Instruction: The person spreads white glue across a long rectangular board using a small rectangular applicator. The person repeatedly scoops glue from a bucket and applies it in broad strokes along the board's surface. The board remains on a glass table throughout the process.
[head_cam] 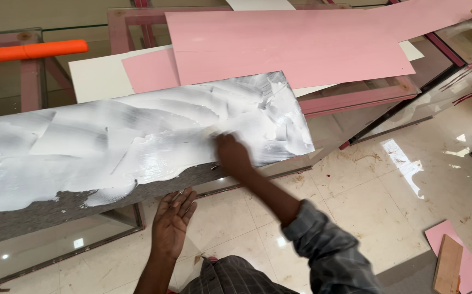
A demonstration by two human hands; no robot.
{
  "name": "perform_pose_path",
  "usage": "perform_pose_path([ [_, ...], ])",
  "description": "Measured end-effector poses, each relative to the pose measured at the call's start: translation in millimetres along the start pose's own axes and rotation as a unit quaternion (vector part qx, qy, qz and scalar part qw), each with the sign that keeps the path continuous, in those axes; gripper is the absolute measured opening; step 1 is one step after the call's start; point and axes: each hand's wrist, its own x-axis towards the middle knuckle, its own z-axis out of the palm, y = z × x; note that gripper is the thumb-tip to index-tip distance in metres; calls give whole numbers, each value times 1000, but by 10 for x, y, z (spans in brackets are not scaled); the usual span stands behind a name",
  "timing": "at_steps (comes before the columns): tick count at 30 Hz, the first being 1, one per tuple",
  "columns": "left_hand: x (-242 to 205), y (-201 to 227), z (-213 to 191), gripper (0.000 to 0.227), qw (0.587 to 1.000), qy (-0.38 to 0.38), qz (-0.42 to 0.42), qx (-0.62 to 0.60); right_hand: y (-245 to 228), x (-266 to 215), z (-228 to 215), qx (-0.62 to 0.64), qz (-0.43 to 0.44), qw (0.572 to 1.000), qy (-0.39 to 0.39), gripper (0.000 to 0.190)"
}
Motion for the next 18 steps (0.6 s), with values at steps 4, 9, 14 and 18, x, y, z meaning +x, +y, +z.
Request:
perform_pose_path([
  [4, -39, -4, 102, 31, 999, 36, 1, 22, -290, -29, -2, 97, -65, 993, 29, 32],
  [9, -86, -9, 186, 35, 997, 61, 4, 37, 1213, 477, -32, -19, 137, 989, 55, 20],
  [14, -87, -6, 203, 34, 997, 62, 14, 42, 1780, 493, 265, -58, 192, 980, -10, 16],
  [18, -76, -41, 195, 33, 997, 61, 18, 32, 610, 11, 442, 18, 32, 999, -24, 28],
])
